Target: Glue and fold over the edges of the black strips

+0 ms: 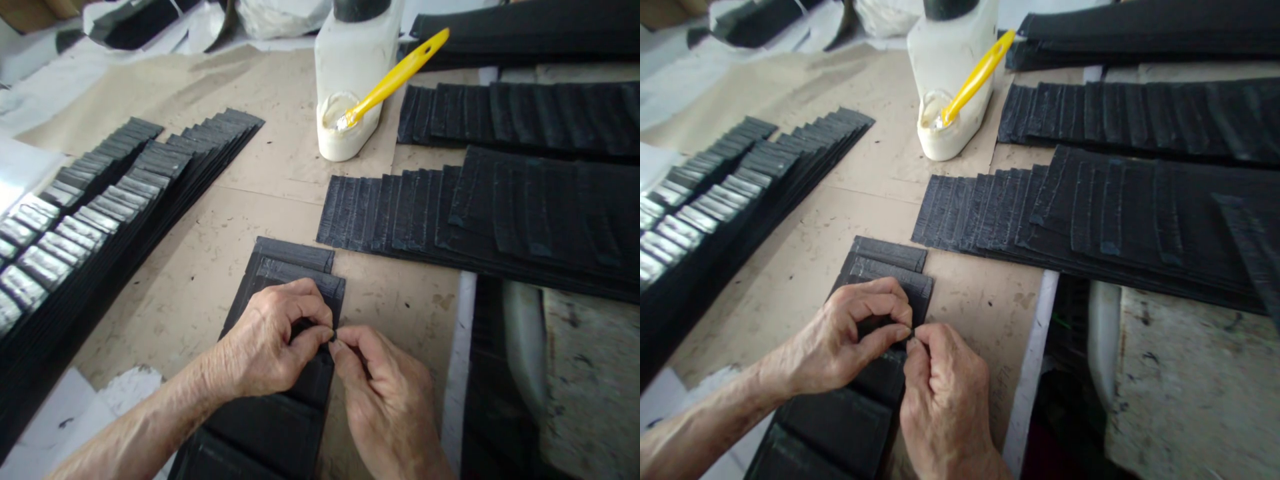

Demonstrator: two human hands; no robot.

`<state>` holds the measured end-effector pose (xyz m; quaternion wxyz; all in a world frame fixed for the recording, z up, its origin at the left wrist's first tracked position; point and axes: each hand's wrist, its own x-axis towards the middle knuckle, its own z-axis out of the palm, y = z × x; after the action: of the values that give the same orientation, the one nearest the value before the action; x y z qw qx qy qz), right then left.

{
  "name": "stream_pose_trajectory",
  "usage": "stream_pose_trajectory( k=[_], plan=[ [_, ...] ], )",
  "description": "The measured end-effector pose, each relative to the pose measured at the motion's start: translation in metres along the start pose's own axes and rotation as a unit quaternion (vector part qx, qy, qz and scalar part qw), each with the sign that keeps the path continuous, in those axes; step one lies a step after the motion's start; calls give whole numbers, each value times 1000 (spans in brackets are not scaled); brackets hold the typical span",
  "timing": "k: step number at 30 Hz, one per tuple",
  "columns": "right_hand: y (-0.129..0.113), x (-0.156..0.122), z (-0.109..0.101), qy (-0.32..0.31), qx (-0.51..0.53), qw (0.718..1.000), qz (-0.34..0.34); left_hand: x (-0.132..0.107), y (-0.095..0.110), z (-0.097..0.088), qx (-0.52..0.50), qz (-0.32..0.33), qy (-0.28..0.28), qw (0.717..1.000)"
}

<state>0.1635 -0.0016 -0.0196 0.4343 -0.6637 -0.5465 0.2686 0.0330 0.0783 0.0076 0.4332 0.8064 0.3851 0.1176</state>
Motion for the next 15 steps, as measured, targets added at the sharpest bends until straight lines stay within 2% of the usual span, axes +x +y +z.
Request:
stream_pose_trajectory(
  k=[5, 11, 15],
  plan=[
    [1, 3, 0, -16, 3, 1000, 20, -2, -4, 5, 48, 51, 13, 997],
    [1, 3, -9, -64, 17, 995, 77, -9, -12, 8, 51, 44, 67, 995],
    [9, -3, -12, -19, 31, 996, 85, -19, -15, 11, 94, 60, 119, 987]
  ],
)
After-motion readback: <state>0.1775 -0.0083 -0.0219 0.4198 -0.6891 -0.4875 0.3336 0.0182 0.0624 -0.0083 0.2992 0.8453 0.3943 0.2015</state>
